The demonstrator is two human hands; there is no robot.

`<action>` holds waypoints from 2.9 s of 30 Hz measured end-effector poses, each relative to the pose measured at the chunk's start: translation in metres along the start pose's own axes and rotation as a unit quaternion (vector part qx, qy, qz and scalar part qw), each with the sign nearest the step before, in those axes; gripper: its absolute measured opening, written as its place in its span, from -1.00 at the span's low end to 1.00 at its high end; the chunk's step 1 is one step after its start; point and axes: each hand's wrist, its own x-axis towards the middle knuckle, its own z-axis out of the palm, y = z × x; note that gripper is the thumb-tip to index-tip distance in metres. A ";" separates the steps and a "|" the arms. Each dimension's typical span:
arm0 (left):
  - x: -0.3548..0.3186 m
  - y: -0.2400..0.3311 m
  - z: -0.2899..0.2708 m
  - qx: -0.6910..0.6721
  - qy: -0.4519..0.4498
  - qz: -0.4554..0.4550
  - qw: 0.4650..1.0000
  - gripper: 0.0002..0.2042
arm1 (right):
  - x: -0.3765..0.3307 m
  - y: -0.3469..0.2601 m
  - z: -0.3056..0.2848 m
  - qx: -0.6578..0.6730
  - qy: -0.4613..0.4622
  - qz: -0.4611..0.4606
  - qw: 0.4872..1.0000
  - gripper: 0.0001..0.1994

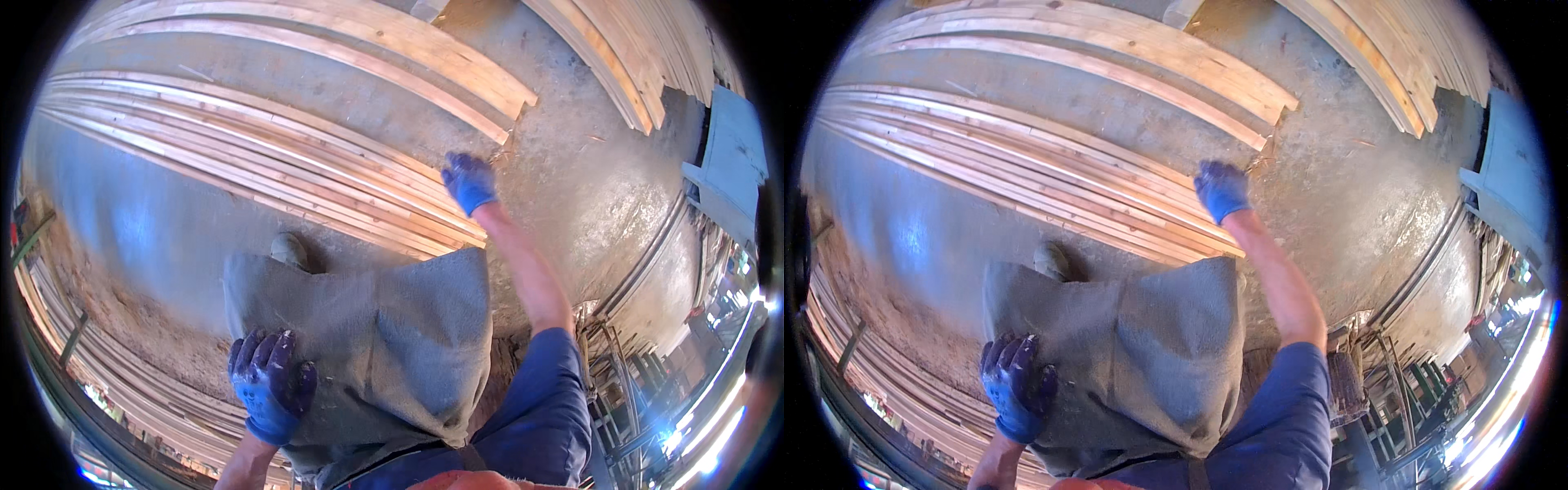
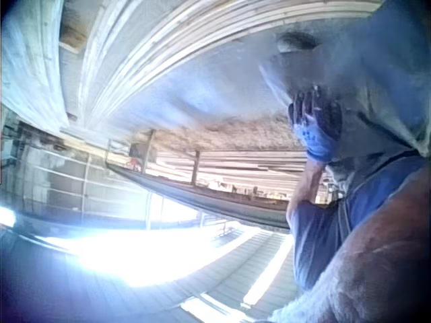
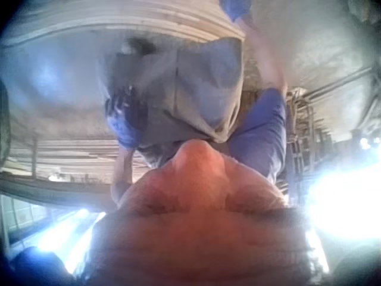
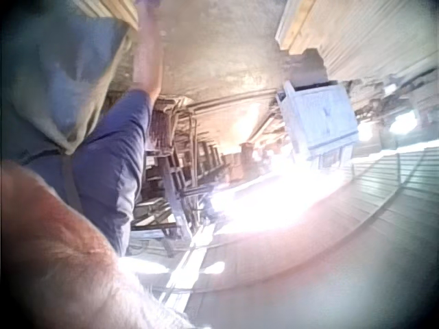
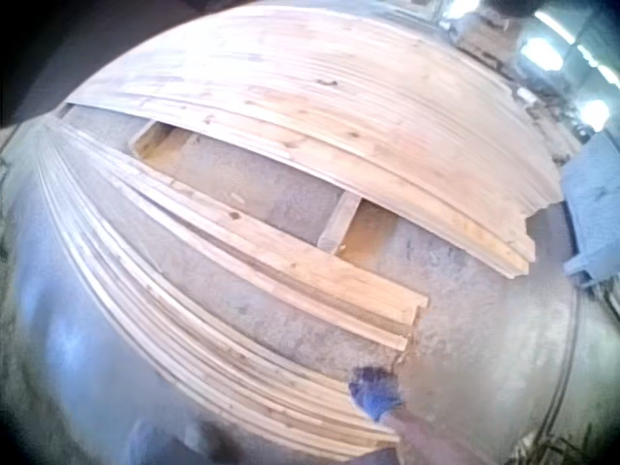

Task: The person mixes a white substance in a bucket using a wooden stick. They then pick up long, thin wooden strips and place them onto a wooden frame structure. The person uses a paint roller to apply the white substance onto the wooden strips on the frame.

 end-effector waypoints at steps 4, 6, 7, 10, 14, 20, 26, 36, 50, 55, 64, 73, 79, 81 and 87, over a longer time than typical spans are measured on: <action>0.003 -0.001 0.000 -0.021 -0.007 0.009 1.000 -0.57 | -0.036 -0.019 0.021 -0.006 -0.109 0.104 0.989 -0.55; 0.000 0.004 -0.004 -0.018 -0.023 0.011 1.000 -0.56 | -0.037 -0.018 0.016 -0.011 -0.092 0.074 0.993 -0.55; 0.000 0.005 -0.005 -0.015 -0.030 0.013 0.999 -0.55 | -0.035 -0.014 0.012 -0.013 -0.082 0.058 0.995 -0.55; 0.002 0.000 -0.002 0.004 -0.006 0.047 0.999 -0.52 | -0.014 -0.005 -0.012 0.009 -0.178 0.025 0.984 -0.54; 0.001 0.000 -0.012 -0.025 -0.003 0.045 0.999 -0.54 | -0.015 -0.009 -0.010 -0.003 -0.222 0.023 0.975 -0.53; -0.002 0.000 -0.026 -0.060 0.019 0.046 0.997 -0.61 | -0.030 0.015 -0.066 0.112 -0.155 0.090 0.977 -0.56; -0.043 0.000 -0.024 -0.061 0.014 -0.010 0.998 -0.65 | -0.112 -0.025 -0.271 0.270 -0.216 0.002 0.938 -0.71; -0.091 -0.013 -0.193 -0.818 0.255 -0.249 0.451 -0.51 | -0.355 -0.242 -0.469 0.413 -0.361 -0.265 0.793 -0.68; -0.543 0.066 -0.094 -0.536 0.292 -0.501 0.614 -0.66 | -0.420 -0.561 -0.417 0.363 -0.562 -0.248 0.700 -0.62; -0.628 0.196 -0.039 -0.666 0.345 -0.540 0.383 -0.82 | -0.396 -0.732 -0.398 0.373 -0.565 -0.133 0.724 -0.56; -0.690 0.164 -0.090 -0.542 0.452 -0.471 0.529 -0.80 | -0.472 -0.763 -0.340 0.443 -0.594 -0.022 0.671 -0.81; -0.579 -0.149 -0.199 -0.466 0.284 -0.530 0.649 -0.52 | -0.510 -0.784 -0.396 0.111 -0.712 -0.313 0.619 -0.67; -0.623 -0.083 -0.223 -0.588 0.247 -0.544 0.544 -0.67 | -0.298 -0.902 -0.370 0.324 -0.748 0.014 0.580 -0.82; -0.632 -0.029 -0.242 -0.602 0.283 -0.582 0.467 -0.72 | -0.221 -0.979 -0.320 0.415 -0.713 -0.023 0.564 -0.77; -0.650 0.040 -0.260 -0.593 0.200 -0.642 0.443 -0.75 | -0.102 -1.129 -0.378 0.652 -0.485 0.019 0.583 -0.43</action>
